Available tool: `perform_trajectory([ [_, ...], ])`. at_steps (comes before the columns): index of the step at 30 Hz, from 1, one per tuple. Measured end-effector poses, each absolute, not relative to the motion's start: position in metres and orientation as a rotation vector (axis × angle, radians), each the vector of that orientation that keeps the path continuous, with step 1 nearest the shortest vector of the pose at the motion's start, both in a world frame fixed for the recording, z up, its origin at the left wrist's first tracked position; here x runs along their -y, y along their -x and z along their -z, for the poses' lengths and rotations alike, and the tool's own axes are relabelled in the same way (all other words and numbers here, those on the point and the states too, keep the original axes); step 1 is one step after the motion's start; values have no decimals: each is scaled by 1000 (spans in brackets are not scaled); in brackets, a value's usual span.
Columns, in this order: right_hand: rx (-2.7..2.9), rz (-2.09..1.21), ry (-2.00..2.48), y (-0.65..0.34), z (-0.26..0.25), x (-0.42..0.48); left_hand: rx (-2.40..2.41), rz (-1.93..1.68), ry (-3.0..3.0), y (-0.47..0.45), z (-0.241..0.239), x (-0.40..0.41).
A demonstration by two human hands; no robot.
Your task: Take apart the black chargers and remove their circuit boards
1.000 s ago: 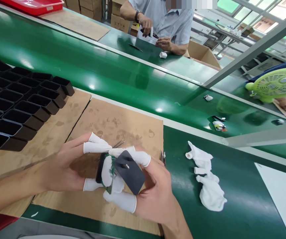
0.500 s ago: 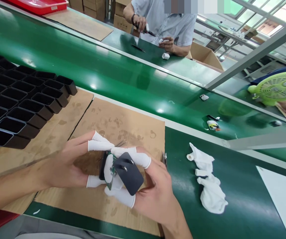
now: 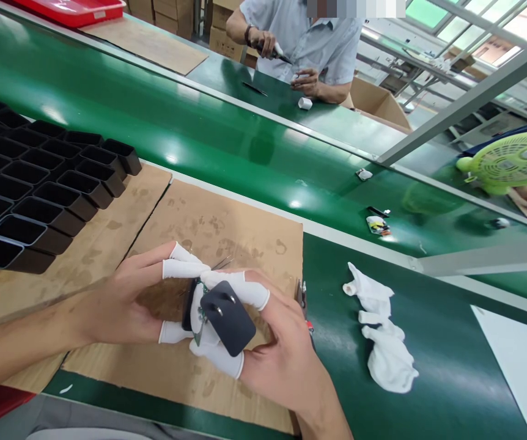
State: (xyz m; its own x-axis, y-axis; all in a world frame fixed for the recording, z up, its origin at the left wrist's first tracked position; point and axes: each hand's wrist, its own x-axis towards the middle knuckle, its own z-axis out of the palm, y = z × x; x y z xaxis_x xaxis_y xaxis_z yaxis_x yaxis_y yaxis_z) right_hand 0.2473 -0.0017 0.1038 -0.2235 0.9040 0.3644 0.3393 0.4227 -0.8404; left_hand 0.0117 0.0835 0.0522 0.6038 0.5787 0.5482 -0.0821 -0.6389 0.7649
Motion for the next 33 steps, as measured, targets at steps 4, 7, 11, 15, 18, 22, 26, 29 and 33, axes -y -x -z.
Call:
perform_trajectory([
  [4,1767,-808,1087,-248,-103,2,-386,-1060,-2028,-11,-53,-83],
  [7,1770,-805,1075,-248,-104,1,-383,-1065,-2028,-11,-52,-83],
  [11,1784,-804,1107,-247,-105,0,-394,-1062,-2036,-11,-52,-83],
  [15,1795,-806,1108,-246,-106,0,-387,-1048,-2004,-12,-51,-83],
  [18,1796,-819,1106,-246,-106,0,-399,-1042,-2002,-11,-49,-83],
  [22,1820,-811,1130,-247,-104,2,-404,-1019,-2018,-11,-47,-83],
  [26,1853,-766,1135,-248,-102,2,-420,-1027,-2012,-12,-47,-81],
  [29,1860,-741,1111,-246,-102,0,-410,-1040,-1997,-13,-48,-79],
  [33,1845,-708,1051,-244,-103,0,-420,-1040,-1959,-13,-50,-79],
])
